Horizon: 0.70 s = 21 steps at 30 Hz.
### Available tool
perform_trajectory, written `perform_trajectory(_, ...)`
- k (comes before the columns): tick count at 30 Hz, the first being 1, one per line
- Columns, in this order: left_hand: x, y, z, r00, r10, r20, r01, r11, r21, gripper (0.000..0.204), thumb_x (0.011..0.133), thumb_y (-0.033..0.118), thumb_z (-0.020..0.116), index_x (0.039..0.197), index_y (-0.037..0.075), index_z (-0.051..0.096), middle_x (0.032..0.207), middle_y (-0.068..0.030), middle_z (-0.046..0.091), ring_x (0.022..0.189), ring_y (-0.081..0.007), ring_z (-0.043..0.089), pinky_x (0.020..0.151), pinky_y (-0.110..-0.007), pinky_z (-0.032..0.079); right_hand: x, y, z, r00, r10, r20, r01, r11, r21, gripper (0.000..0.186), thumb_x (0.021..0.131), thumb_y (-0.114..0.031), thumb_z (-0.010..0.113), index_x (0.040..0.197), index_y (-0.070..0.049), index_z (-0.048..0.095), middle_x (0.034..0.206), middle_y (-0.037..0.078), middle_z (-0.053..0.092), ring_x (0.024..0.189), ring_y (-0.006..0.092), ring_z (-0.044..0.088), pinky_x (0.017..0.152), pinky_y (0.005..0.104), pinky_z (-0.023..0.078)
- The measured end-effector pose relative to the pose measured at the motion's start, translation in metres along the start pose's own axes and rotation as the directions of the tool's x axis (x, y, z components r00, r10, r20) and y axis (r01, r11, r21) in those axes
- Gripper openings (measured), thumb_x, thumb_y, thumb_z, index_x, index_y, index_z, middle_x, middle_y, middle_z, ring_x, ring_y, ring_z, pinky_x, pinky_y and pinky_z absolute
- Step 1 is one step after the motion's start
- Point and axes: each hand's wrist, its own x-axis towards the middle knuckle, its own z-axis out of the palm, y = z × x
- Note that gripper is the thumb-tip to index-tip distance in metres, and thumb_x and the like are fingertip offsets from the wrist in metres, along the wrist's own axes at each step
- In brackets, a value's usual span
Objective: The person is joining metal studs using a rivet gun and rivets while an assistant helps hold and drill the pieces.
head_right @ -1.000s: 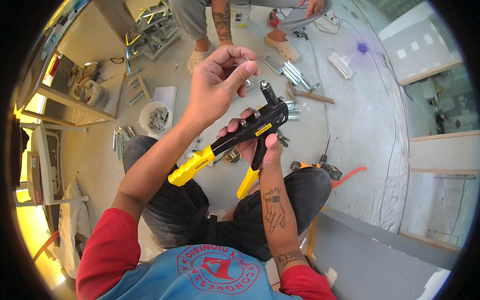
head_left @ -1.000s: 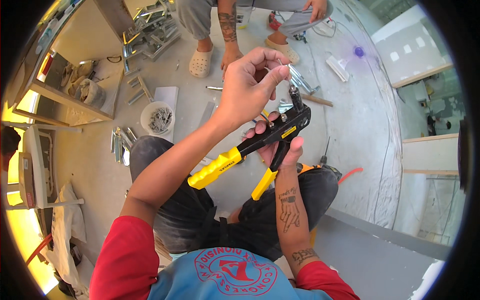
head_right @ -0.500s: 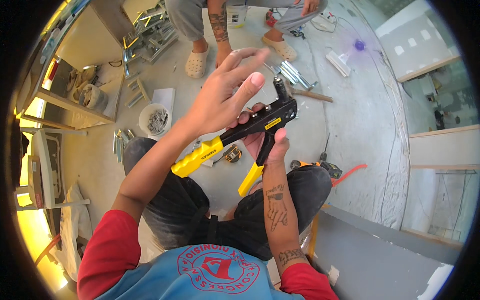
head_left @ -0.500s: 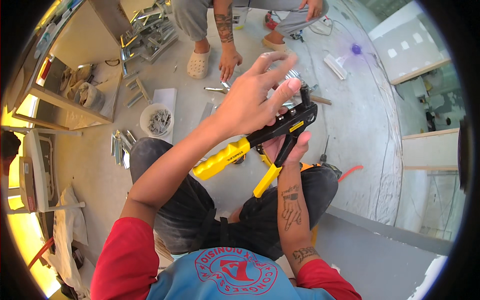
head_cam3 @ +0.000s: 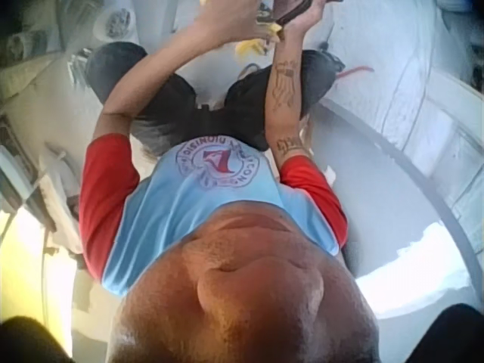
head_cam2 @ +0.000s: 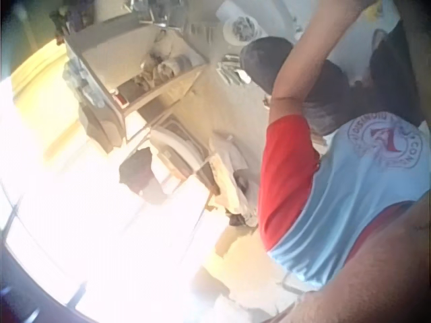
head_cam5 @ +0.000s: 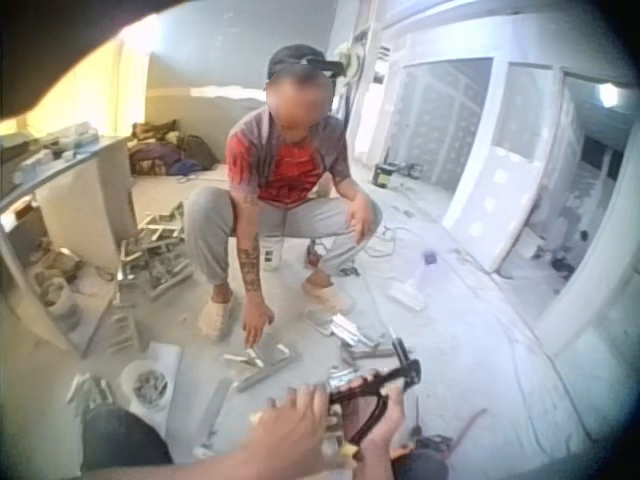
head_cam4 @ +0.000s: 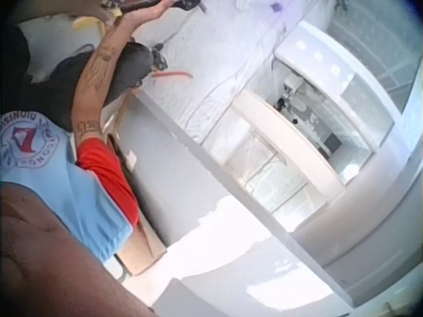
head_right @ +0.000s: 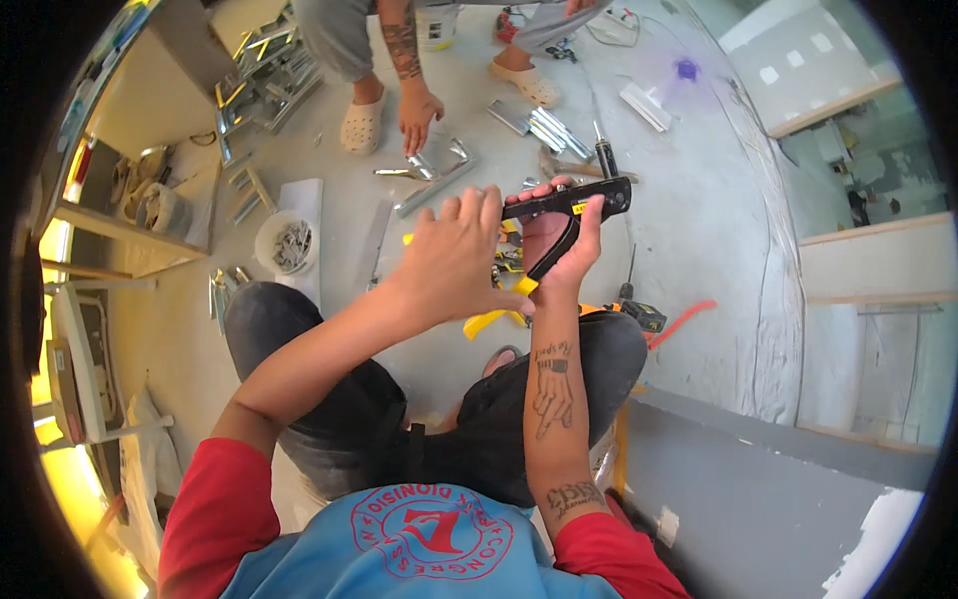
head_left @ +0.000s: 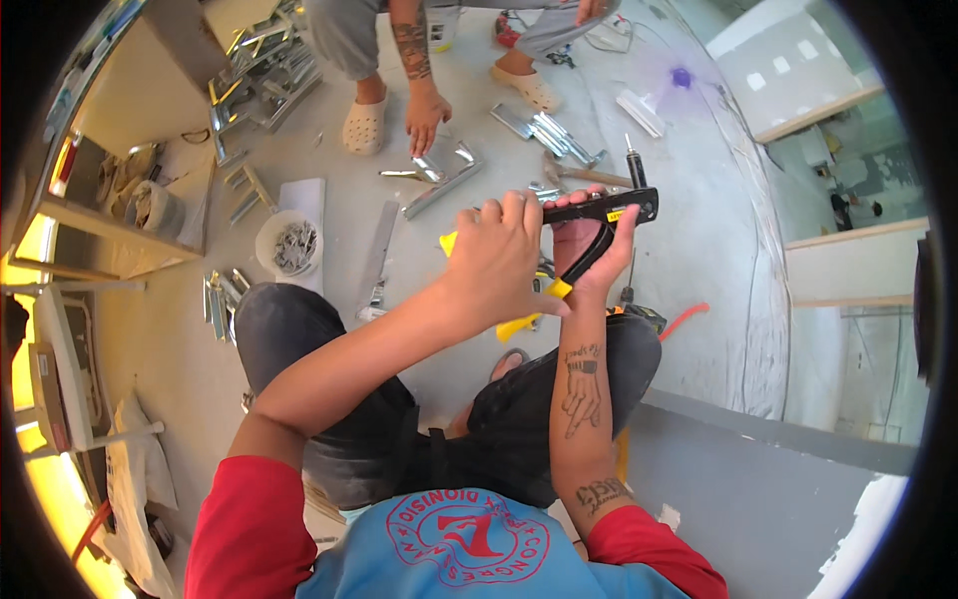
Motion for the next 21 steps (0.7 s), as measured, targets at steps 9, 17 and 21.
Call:
perform_trajectory(9, 0.009, -0.103, 0.197, 0.919, -0.249, 0.306, 0.385, 0.738, -0.554, 0.133, 0.053, 0.073, 0.074, 0.137, -0.015, 0.022, 0.13, -0.0326, 0.04, 0.121, -0.0453, 0.044, 0.098, -0.048, 0.042, 0.053, 0.125, -0.091, 0.709, 0.354, -0.609, -0.661, 0.635, -0.401, 0.029, 0.08, -0.034, 0.075, 0.087, -0.011, 0.06, 0.076, 0.004, 0.062, 0.068, 0.0177, 0.061, 0.061, 0.033, 0.053)
perform_trajectory(17, 0.002, -0.14, 0.249, 0.806, -0.421, 0.416, 0.592, 0.56, -0.579, 0.121, 0.053, 0.067, 0.076, 0.13, -0.015, 0.031, 0.124, -0.0335, 0.046, 0.114, -0.0425, 0.053, 0.095, -0.044, 0.046, 0.074, 0.204, -0.153, 0.596, 0.463, -0.656, -0.803, 0.343, -0.488, 0.029, 0.077, -0.038, 0.075, 0.085, -0.012, 0.064, 0.071, 0.003, 0.064, 0.059, 0.0153, 0.063, 0.054, 0.029, 0.054)
perform_trajectory(21, 0.015, -0.153, 0.253, 0.811, -0.416, 0.412, 0.585, 0.542, -0.603, 0.12, 0.053, 0.066, 0.076, 0.13, -0.015, 0.031, 0.124, -0.0336, 0.046, 0.112, -0.0428, 0.054, 0.094, -0.044, 0.047, 0.089, 0.21, -0.154, 0.636, 0.442, -0.633, -0.772, 0.369, -0.518, 0.03, 0.077, -0.039, 0.076, 0.084, -0.012, 0.064, 0.071, 0.003, 0.064, 0.058, 0.0147, 0.062, 0.053, 0.0307, 0.055)
